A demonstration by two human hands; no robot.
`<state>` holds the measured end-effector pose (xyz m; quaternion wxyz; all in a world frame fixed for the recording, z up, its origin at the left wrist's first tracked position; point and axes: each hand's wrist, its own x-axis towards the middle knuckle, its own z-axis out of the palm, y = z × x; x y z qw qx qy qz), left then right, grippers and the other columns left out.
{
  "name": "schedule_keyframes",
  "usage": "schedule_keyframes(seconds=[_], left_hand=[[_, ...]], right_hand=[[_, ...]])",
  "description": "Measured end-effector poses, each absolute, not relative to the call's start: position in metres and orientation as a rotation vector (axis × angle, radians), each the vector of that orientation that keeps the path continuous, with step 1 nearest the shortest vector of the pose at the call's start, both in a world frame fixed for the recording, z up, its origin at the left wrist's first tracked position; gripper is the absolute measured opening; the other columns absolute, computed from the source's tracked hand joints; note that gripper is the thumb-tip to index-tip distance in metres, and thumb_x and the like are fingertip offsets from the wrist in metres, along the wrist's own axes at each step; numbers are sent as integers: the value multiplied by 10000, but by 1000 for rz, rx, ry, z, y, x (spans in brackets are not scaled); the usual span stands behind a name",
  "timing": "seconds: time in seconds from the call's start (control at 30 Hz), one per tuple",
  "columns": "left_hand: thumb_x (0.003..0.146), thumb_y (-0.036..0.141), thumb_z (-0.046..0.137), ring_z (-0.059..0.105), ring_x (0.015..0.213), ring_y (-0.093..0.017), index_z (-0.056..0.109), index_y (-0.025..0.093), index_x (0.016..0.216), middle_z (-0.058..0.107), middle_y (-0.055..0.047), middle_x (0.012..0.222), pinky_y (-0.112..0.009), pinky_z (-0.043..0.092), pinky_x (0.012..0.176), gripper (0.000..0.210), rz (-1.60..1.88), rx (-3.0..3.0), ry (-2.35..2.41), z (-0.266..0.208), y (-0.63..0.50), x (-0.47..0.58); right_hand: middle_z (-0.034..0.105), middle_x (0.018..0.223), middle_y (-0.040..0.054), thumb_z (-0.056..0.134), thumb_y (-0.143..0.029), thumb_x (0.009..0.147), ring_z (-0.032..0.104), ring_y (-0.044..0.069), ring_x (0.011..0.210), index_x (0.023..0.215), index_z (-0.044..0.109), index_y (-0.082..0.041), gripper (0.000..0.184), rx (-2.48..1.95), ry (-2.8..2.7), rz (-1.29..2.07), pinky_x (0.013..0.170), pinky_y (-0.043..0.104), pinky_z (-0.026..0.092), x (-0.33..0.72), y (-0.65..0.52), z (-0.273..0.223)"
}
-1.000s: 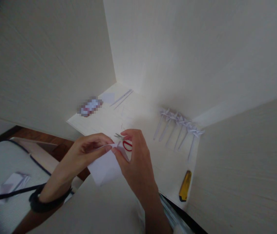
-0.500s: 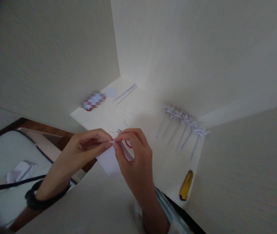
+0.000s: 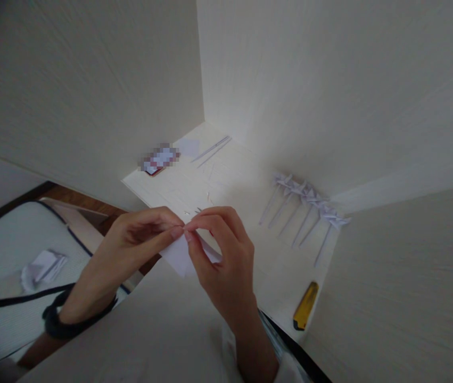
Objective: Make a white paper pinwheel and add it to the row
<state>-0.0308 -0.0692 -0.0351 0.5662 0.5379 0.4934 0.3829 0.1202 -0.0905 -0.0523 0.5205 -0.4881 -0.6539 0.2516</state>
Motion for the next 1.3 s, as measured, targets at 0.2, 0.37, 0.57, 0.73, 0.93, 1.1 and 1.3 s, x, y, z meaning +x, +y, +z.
schedule_keyframes(seconds=[0.2, 0.37, 0.57, 0.73, 0.93, 1.1, 1.3], left_hand=[[785, 207, 679, 558, 538, -96, 695, 196, 645, 644, 32, 592, -178, 459, 525, 141, 928, 1208, 1140, -32, -74, -29], [787, 194, 689, 561, 542, -86, 711, 197, 663, 649, 34, 597, -156, 436, 496, 126, 951, 1181, 1134, -31, -77, -30], [778, 202, 711, 607, 566, -107, 735, 206, 710, 683, 23, 632, -183, 496, 537, 72, 976, 1149, 1160, -32, -83, -34], [777, 153, 718, 612, 582, -81, 735, 211, 708, 692, 41, 646, -147, 487, 551, 92, 1025, 1098, 1118, -34, -87, -35], [791, 154, 714, 601, 594, -69, 726, 203, 713, 690, 42, 652, -126, 454, 531, 92, 1054, 1067, 1119, -35, -92, -34], [810, 146, 687, 607, 618, -75, 714, 198, 730, 692, 42, 674, -138, 460, 565, 98, 1035, 1143, 1118, -36, -94, -36], [821, 177, 675, 626, 673, -111, 696, 182, 747, 700, 19, 721, -185, 483, 628, 76, 983, 1375, 1182, -36, -97, -35]], right_hand=[[629, 918, 18, 640, -55, 829, 615, 134, 853, 902, 668, -226, 188, -1103, -1621, 505, 761, 293, 521, 123, -94, -54], [639, 931, 21, 634, -55, 832, 616, 146, 859, 935, 684, -246, 222, -1066, -1690, 438, 737, 307, 527, 125, -95, -56], [652, 947, 29, 611, -40, 829, 616, 164, 871, 1002, 695, -267, 298, -1048, -1772, 356, 732, 331, 533, 128, -95, -58], [647, 961, 35, 594, -9, 821, 611, 174, 877, 1080, 685, -289, 392, -983, -1839, 260, 726, 348, 530, 130, -95, -63], [643, 980, 34, 572, -6, 818, 610, 179, 887, 1109, 682, -306, 432, -951, -1872, 246, 735, 361, 522, 131, -95, -63], [639, 992, 28, 579, -47, 835, 609, 171, 906, 1037, 694, -288, 335, -1003, -1802, 407, 744, 340, 516, 129, -100, -58], [627, 961, 27, 625, -89, 844, 606, 150, 911, 891, 682, -220, 150, -1050, -1791, 540, 828, 324, 501, 133, -100, -49]])
